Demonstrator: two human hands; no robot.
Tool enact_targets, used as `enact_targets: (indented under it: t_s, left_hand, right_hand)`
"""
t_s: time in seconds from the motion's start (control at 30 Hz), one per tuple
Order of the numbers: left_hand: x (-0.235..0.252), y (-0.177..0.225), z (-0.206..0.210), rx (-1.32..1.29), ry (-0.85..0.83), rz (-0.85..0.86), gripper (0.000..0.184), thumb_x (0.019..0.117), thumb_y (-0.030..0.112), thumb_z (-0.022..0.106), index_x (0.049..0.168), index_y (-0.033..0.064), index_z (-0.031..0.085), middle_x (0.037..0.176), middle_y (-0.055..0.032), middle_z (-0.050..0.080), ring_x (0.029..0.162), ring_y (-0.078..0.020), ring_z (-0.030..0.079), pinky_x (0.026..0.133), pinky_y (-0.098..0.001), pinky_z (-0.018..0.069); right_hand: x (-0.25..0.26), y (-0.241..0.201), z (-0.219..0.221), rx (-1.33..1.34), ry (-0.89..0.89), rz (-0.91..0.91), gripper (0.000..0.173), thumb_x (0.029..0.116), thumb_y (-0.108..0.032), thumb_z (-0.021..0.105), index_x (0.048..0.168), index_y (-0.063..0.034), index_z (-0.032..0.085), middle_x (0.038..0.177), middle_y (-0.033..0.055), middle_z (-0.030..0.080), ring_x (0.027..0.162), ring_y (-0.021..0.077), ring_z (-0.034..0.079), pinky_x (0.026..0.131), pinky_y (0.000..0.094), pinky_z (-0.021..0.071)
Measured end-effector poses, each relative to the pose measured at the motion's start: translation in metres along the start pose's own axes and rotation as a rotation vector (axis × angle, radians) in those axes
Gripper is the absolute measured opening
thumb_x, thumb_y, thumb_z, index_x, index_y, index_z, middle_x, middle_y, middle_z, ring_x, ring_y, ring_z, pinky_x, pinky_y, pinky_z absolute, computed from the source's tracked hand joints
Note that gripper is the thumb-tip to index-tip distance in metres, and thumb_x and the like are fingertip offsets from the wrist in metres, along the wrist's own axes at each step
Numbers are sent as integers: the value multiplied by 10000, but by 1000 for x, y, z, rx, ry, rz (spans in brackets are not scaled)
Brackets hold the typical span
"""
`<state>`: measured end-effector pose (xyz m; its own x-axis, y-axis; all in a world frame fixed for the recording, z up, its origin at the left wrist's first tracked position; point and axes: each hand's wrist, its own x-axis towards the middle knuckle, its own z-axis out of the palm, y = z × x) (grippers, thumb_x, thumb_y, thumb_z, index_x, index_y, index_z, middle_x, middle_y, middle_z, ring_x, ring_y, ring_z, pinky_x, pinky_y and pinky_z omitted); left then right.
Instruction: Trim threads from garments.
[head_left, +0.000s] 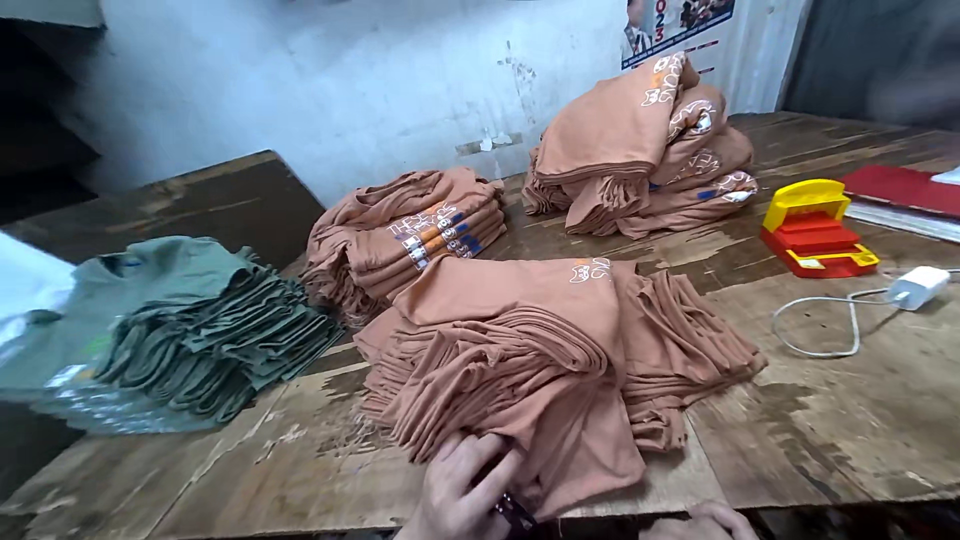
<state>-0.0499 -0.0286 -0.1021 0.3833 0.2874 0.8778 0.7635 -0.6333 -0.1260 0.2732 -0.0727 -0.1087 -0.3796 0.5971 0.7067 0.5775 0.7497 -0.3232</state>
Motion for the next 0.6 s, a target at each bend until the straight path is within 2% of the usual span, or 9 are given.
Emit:
enact_targets:
  t_s: [0.1, 0.23, 0.27, 0.33, 0.37, 0.43, 0.47, 0.53, 0.6]
  left_hand:
    - [4, 4, -5, -54, 57, -86, 158, 984, 337, 676, 1046, 193, 688, 986, 11, 687, 858, -125, 655, 745, -282, 549]
    - [43, 31, -24, -299, 35, -220, 269, 1070, 372, 531, 952, 145, 612, 916, 22, 664, 922, -75, 673, 823, -229, 574]
    - [51, 37, -28, -371, -6, -213, 273, 1073, 355, 526, 946, 128, 607, 910, 6, 663, 918, -85, 673, 823, -236, 575]
    - [62, 44, -36, -502, -113, -201, 273, 1077, 329, 522, 943, 106, 604, 901, -19, 660, 902, -100, 672, 809, -244, 574]
    - [66, 45, -40, -570, -168, -210, 276, 1078, 322, 523, 941, 96, 603, 893, -32, 653, 880, -106, 665, 792, -245, 570]
    - [65, 42, -47, -639, -296, -231, 264, 1077, 288, 533, 948, 73, 614, 887, -55, 650, 848, -123, 656, 766, -255, 565]
    - [62, 41, -49, -627, -365, -247, 248, 1070, 267, 551, 957, 62, 633, 888, -65, 657, 837, -133, 658, 758, -271, 569]
    - [54, 43, -47, -517, -494, -302, 196, 1038, 238, 616, 983, 65, 689, 895, -70, 683, 799, -154, 674, 722, -322, 586]
    - [47, 52, -39, -396, -530, -381, 152, 995, 247, 676, 988, 100, 714, 883, -46, 711, 769, -149, 699, 686, -344, 605]
  right_hand:
    - [28, -23, 16, -70, 195, 66, 200, 1011, -310, 622, 1092, -165, 733, 1010, 37, 736, 953, 199, 658, 955, 400, 475]
    - [87, -55, 42, -145, 210, -26, 267, 960, -367, 659, 1190, -250, 726, 1204, -6, 719, 1168, 208, 616, 1061, 462, 402]
    - [102, -57, 47, -183, 224, -33, 252, 918, -421, 649, 1089, -258, 737, 1160, -9, 728, 1150, 212, 625, 1061, 484, 385]
    - [128, -52, 51, -243, 287, 12, 224, 851, -434, 622, 761, -230, 648, 881, -4, 694, 953, 229, 662, 954, 528, 431]
    - [135, -46, 46, -252, 299, 62, 173, 792, -340, 627, 700, -195, 611, 816, 23, 665, 887, 258, 664, 880, 545, 461]
    - [131, -28, 25, -211, 312, 143, 153, 707, -268, 708, 773, -134, 677, 899, 114, 691, 904, 319, 687, 775, 538, 539]
    - [119, -17, 13, -133, 305, 142, 163, 722, -235, 738, 859, -149, 713, 991, 114, 690, 964, 281, 679, 797, 467, 573]
    - [84, 2, -7, 111, 192, 8, 120, 891, -154, 753, 1009, -162, 775, 1038, 87, 700, 1006, 148, 683, 867, 287, 600]
    - [52, 11, -24, 269, -45, -130, 103, 970, -90, 700, 1026, -106, 785, 960, 103, 730, 936, 155, 710, 845, 266, 593]
